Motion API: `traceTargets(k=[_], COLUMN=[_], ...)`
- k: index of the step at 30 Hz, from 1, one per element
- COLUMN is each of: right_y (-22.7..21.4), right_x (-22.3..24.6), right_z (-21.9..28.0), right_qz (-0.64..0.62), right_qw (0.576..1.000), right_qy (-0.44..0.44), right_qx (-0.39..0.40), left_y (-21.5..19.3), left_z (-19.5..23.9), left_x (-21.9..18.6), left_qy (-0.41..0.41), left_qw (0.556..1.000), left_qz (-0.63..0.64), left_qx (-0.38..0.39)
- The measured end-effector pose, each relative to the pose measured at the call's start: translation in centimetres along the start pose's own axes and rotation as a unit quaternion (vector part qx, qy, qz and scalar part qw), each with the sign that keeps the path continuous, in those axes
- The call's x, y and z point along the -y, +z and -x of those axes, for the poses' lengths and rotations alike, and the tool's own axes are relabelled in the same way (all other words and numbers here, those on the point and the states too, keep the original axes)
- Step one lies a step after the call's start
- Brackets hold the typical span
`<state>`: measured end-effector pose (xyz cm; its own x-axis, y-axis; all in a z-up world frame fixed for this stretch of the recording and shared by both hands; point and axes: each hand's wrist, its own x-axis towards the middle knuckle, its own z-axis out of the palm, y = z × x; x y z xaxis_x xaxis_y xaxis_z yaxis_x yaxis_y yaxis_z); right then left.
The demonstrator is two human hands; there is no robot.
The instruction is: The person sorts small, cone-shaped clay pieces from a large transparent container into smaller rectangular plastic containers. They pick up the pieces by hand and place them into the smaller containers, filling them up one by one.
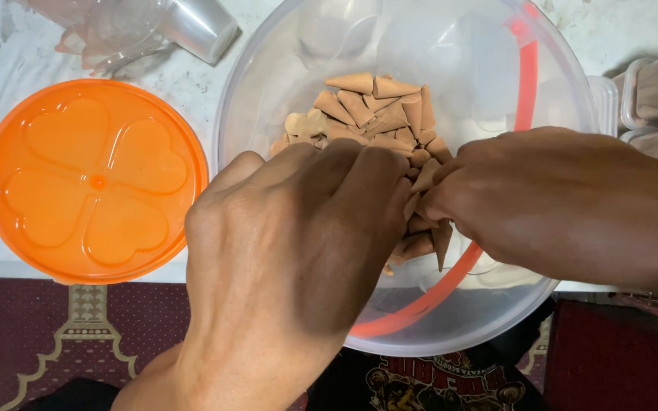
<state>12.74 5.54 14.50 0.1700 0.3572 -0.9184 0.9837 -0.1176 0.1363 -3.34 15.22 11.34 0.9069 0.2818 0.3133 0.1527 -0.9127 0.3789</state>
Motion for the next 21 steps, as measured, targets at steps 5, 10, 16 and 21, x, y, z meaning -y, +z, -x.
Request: traceTargets(k=[5, 10, 16, 21], right_y=[-0.4, 0.6, -0.9, 1.0], right_x=[0.5, 0.0, 0.5, -0.1], right_z=[-0.1, -0.9, -0.6, -1.8], right_qz=[-0.055, -0.03, -0.031, -0.036], right_qw=[0.997, 0.999, 0.999, 0.996], right_qy=[0.038, 0.001, -0.01, -0.049], right_qx=[0.025, -0.016, 0.024, -0.061], left_y=[-0.3, -0.3, -0.4, -0.1], left_z=[-0.1, -0.1, -0.1, -0.2], left_x=[-0.1, -0.1, -0.1, 0.0], left_qy=[0.002, 0.01, 0.002, 0.009], left_qw=[1.0, 0.999, 0.999, 1.0], left_qz=[-0.009, -0.017, -0.019, 0.003], left_qx=[0.027, 0.036, 0.038, 0.016])
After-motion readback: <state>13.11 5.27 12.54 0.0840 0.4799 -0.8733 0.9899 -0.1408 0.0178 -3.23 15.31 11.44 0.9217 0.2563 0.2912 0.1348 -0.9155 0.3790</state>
